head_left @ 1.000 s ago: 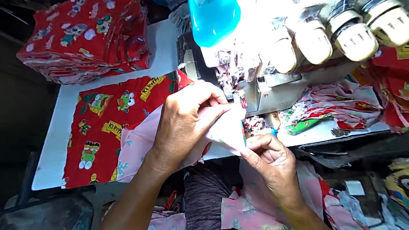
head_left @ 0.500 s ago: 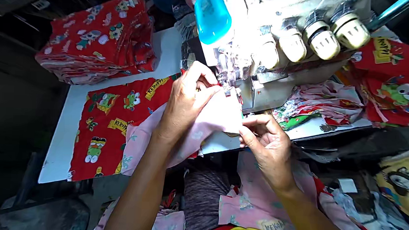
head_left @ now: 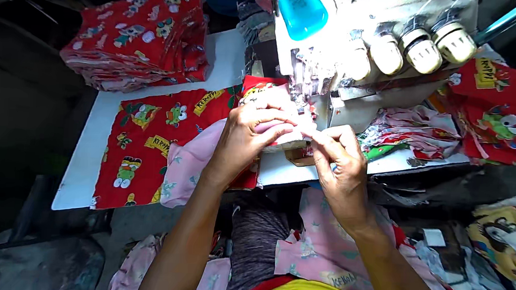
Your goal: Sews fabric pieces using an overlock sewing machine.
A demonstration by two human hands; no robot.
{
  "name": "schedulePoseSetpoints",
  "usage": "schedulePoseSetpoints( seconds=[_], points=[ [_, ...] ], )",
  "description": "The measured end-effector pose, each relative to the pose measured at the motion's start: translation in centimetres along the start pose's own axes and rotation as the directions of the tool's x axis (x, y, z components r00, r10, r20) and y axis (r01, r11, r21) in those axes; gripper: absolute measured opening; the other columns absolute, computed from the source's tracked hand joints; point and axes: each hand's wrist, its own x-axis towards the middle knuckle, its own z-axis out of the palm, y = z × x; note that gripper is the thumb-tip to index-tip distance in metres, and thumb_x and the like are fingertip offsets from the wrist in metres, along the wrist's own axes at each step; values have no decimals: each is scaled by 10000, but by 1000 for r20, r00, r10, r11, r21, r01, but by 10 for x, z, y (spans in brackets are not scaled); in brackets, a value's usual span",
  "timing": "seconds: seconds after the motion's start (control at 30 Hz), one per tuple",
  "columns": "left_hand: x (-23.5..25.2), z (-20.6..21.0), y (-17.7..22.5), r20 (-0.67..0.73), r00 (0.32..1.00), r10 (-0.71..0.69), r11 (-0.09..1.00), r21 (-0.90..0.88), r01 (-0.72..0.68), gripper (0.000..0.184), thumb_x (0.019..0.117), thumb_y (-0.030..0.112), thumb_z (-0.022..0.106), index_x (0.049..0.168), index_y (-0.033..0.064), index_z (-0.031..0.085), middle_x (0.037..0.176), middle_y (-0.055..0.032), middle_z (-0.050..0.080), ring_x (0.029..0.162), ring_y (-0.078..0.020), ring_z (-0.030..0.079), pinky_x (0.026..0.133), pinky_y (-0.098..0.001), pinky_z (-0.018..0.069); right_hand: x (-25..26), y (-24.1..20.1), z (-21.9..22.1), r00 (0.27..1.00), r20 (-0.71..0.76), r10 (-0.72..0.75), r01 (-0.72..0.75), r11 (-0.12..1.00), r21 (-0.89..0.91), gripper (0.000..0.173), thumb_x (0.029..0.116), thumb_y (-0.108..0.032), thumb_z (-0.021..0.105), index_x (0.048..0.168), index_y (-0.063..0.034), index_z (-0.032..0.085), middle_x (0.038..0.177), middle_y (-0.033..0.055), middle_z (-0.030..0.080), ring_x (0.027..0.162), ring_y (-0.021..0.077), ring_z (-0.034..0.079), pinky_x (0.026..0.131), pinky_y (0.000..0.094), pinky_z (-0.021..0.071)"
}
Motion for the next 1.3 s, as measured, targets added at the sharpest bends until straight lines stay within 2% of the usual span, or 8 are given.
schedulePoseSetpoints(
  seconds=[0.17, 0.37, 0.5, 0.67, 0.83, 0.93, 1.07, 1.3],
  points=[
    [30, -6, -32, 3, 999, 34, 998, 50, -34, 178, 967, 231, 681, 1049, 124, 796, 1148, -65, 720, 1166, -181, 618, 1027, -356, 438, 8, -5, -3, 996, 84, -14, 38, 955, -294, 372, 983, -45, 597, 1308, -179, 718, 1048, 124, 573, 758, 216, 597, 540, 335, 457],
    [31, -2, -35, -155, 964, -215, 961, 144, 238, 235, 960, 220, 668, 1143, 107, 764, 1296, -116, 648, 1244, -247, 571, 1054, -395, 425, -5, -2, -3, 988, 155, -6, 59, 939, -338, 406, 987, -87, 616, 1388, -139, 655, 978, 129, 599, 728, 259, 619, 544, 383, 485],
    [15, -4, -27, -235, 897, -375, 912, 78, 402, 248, 957, 146, 627, 1168, 67, 729, 1254, -152, 621, 1124, -207, 602, 967, -336, 482, -17, 0, 2, 984, 180, 1, 51, 957, -287, 434, 1029, -176, 588, 1454, -89, 582, 897, 124, 626, 665, 260, 623, 546, 402, 504],
    [-18, -6, -5, -227, 811, -540, 842, -164, 515, 221, 980, 146, 632, 1177, 51, 661, 1113, -68, 666, 794, -64, 622, 715, -245, 525, -24, -2, 7, 963, 270, -12, 36, 996, -83, 521, 1039, -199, 589, 1526, -62, 461, 1099, 111, 716, 940, 236, 717, 797, 407, 595],
    [-62, 1, 35, -180, 821, -542, 820, -325, 471, 182, 988, 99, 644, 1167, 109, 616, 972, -11, 653, 642, -47, 586, 545, -191, 504, -23, -9, 19, 926, 376, -32, -129, 909, 396, 643, 1048, -283, 583, 1588, -45, 330, 1317, 95, 658, 1205, 150, 639, 1035, 336, 533],
    [-79, 19, 48, -121, 838, -532, 793, -417, 444, 199, 928, 101, 729, 1112, 108, 654, 1008, 0, 666, 739, -64, 654, 626, -229, 583, -18, -14, 19, 920, 390, 48, -312, 693, 650, 499, 1083, -295, 493, 1525, -71, 434, 1325, 53, 644, 1160, 90, 637, 1004, 292, 530],
    [-103, 39, 37, -65, 898, -435, 865, -309, 396, 192, 943, 182, 731, 1118, 108, 706, 1194, -5, 673, 1001, -92, 691, 851, -285, 616, -7, 5, 11, 917, 129, 377, -353, 618, 703, 284, 1090, -230, 469, 1095, -72, 705, 993, -1, 710, 868, 71, 679, 796, 270, 586],
    [-115, 27, 15, -185, 892, -412, 911, -114, 397, 294, 975, 236, 695, 1217, 69, 698, 1264, -76, 655, 1100, -124, 663, 933, -315, 572, -6, 14, -8, 985, -19, 174, -143, 861, 487, 260, 972, -9, 641, 1227, -45, 670, 1189, 45, 651, 857, 62, 636, 702, 181, 548]
  ],
)
